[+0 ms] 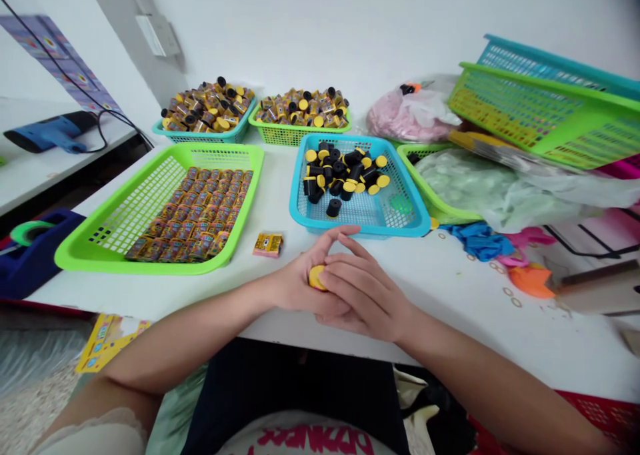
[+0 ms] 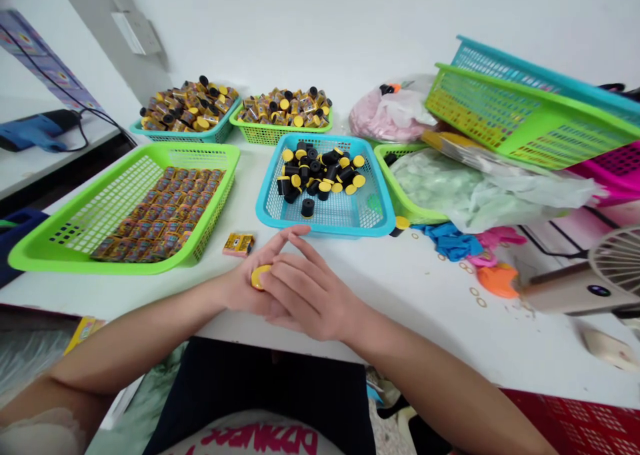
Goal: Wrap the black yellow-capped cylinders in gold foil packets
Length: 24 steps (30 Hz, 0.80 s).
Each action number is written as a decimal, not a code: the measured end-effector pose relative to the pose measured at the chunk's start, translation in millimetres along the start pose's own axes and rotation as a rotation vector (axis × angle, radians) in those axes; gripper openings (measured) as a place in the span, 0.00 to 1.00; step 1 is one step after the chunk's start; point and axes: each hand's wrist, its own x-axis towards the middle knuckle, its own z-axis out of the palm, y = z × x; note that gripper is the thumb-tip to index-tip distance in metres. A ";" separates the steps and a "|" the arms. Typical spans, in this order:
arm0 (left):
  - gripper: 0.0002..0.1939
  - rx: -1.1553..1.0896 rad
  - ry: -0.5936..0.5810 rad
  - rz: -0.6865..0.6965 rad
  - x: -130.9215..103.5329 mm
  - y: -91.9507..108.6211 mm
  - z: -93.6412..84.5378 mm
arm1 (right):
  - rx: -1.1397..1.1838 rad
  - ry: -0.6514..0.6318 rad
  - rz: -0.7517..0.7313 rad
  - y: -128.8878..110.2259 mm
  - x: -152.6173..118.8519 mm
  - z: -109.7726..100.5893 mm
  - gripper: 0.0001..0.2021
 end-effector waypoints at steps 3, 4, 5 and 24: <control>0.49 0.064 0.093 0.072 0.9 0.0 1.3 | -0.050 -0.008 -0.023 0.6 -1.4 -0.7 0.17; 0.50 0.111 0.128 0.106 2.1 -0.5 2.1 | -0.066 -0.017 -0.039 1.7 -2.5 0.1 0.17; 0.50 0.165 0.165 0.134 3.6 -0.7 2.8 | -0.077 -0.027 -0.055 3.0 -3.7 1.4 0.16; 0.22 1.246 0.925 -0.618 -147.1 121.7 -99.5 | 0.064 -1.100 0.764 156.3 65.3 37.6 0.15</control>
